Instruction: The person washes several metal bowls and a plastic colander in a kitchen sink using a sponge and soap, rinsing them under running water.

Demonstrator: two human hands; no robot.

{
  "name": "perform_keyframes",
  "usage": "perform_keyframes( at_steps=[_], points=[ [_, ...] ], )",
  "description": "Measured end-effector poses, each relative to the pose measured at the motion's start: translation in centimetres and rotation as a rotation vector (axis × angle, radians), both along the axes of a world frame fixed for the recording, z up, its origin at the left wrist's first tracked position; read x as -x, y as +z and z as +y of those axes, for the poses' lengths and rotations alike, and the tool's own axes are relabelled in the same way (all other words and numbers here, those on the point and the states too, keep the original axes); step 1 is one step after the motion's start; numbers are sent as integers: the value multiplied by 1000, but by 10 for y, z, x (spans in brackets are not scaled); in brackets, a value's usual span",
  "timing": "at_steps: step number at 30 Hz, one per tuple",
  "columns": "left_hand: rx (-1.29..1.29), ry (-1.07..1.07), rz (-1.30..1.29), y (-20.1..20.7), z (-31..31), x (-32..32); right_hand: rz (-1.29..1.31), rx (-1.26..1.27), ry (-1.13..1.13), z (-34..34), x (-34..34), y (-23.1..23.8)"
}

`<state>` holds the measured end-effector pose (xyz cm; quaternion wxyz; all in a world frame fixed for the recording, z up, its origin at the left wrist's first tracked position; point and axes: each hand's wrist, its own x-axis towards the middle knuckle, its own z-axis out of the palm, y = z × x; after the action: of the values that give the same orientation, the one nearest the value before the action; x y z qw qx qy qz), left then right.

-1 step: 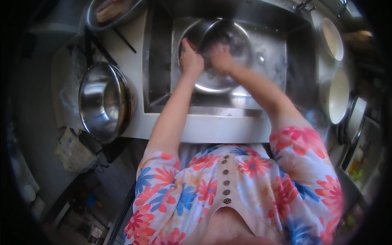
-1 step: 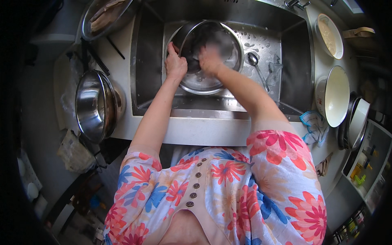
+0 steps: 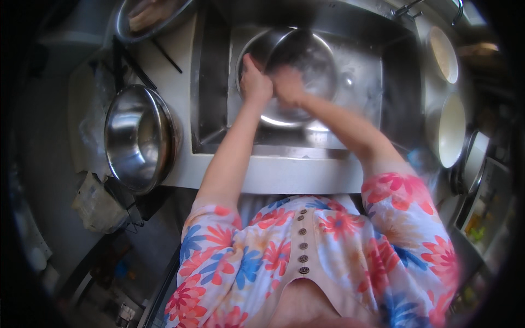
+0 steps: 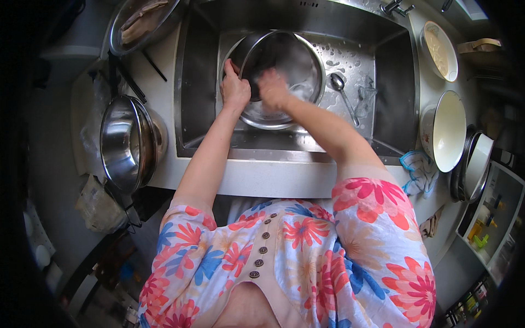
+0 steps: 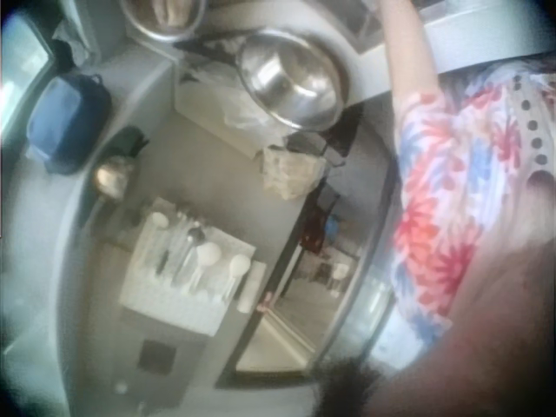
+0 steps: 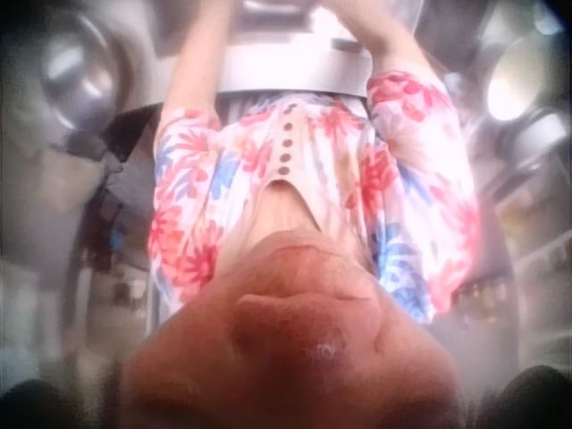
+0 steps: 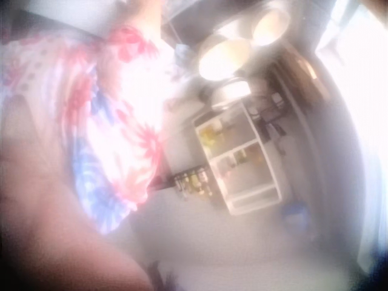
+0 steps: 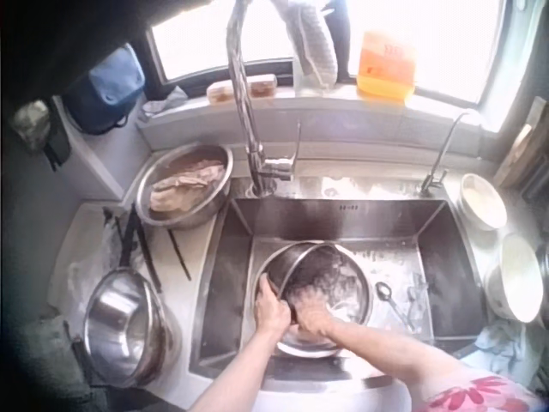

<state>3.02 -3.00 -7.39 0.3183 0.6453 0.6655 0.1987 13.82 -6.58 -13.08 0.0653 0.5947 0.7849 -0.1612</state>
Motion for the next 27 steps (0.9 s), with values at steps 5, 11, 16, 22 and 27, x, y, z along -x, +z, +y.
perform_keyframes(
  at_steps=[5,11,16,22,27],
  points=[
    [192,-68,65,21,10,7,131,0,-25,-15,-16,-15],
    [24,-78,-48,18,9,18,450,8,-270,-9,34,28],
    [170,-106,111,40,11,-1,430,-73,-53,-14,-3,-21],
    [136,9,133,28,14,-10,334,99,-164,3,19,3],
    [292,-85,91,28,32,4,29,-157,-92,-2,-18,-16]
  ],
)
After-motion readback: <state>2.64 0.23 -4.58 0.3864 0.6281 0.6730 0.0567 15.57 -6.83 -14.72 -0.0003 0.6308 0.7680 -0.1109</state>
